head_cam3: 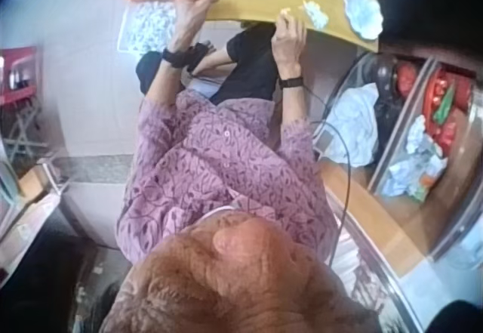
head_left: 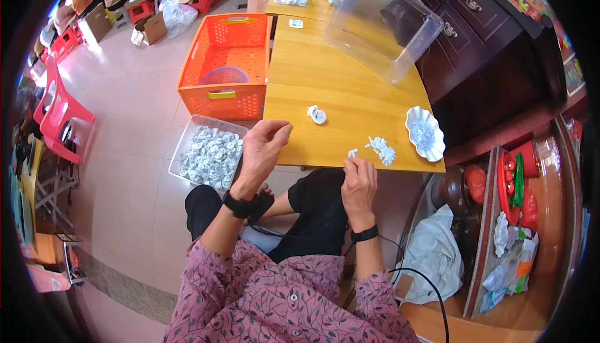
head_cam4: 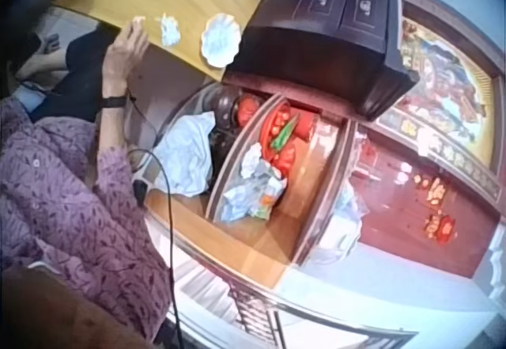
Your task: Assembling small white plastic components at a work table.
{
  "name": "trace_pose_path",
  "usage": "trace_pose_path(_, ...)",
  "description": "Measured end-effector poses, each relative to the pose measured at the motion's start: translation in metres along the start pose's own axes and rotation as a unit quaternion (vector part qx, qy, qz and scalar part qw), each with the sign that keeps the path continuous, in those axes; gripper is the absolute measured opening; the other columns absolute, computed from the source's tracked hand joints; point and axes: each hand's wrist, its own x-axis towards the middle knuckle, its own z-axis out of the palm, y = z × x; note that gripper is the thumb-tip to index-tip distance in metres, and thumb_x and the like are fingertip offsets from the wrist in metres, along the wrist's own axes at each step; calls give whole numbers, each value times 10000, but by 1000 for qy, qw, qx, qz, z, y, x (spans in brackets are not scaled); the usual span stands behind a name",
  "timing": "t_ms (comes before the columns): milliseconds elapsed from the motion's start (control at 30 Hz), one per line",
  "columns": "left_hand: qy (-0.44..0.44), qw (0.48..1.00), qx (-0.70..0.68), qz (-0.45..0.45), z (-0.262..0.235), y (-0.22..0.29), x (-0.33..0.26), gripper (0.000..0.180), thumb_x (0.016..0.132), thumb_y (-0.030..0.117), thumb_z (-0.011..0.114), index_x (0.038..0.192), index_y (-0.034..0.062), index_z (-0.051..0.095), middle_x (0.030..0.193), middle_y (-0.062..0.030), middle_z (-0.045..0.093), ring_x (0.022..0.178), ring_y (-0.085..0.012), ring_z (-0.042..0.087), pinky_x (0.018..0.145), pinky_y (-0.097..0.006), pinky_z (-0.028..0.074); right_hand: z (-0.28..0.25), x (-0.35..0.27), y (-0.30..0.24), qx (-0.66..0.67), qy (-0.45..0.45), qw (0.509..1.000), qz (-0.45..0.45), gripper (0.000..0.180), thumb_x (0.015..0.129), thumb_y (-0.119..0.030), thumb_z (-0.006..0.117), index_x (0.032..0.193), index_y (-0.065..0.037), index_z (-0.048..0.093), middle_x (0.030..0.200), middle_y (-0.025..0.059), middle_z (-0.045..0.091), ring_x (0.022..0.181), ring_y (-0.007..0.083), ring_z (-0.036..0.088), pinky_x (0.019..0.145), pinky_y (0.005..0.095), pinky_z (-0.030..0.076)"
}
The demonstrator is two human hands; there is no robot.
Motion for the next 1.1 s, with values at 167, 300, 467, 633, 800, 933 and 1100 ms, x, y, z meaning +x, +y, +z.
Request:
trace_pose_path(167,-44,962,229,142,43,11,23,264,895,116,719,1135,8,694,1087,-150,693,837,-235,688,713,-292,560,2,-2,-4,15,26,1000,-2,54,809,-31,641,862,-41,642,899,91,592,895,278,600,759,407,478)
trace_pose_path(300,-40,889,342,301,67,-6,41,310,805,76,723,1110,23,709,1178,-196,654,1123,-385,559,940,-436,477,-2,-3,-14,28,47,998,28,59,754,-19,602,809,-38,589,865,127,550,878,314,583,755,415,489)
trace_pose_path(467,-120,865,382,303,75,-22,52,301,821,59,692,1122,47,709,1161,-176,661,1034,-373,590,904,-423,486,-2,-13,-40,145,54,981,115,72,807,-12,664,871,-31,639,876,132,578,853,338,599,739,443,510)
trace_pose_path(633,-122,875,376,280,76,-15,35,187,835,61,679,1018,45,709,897,-142,669,886,-341,593,798,-433,486,5,-25,-62,232,50,961,140,93,812,-10,632,898,-28,602,869,145,570,856,352,596,731,443,520)
trace_pose_path(800,-96,881,369,281,63,-16,18,151,828,96,709,971,50,710,850,-132,645,855,-326,592,778,-424,484,8,-32,-68,280,57,945,161,104,806,-9,640,901,-42,612,854,143,598,836,353,615,715,447,523)
trace_pose_path(933,-82,887,355,285,57,-14,4,177,790,106,744,955,46,715,831,-128,644,852,-320,603,764,-421,489,4,-33,-68,354,45,902,241,171,801,34,617,961,-22,644,827,142,623,753,324,638,669,404,529)
trace_pose_path(1100,-67,952,221,202,45,-7,-14,178,809,48,720,986,33,712,867,-146,660,780,-297,660,702,-374,526,1,-33,-71,437,35,851,290,104,891,-5,649,989,11,679,863,115,665,709,187,655,654,310,529)
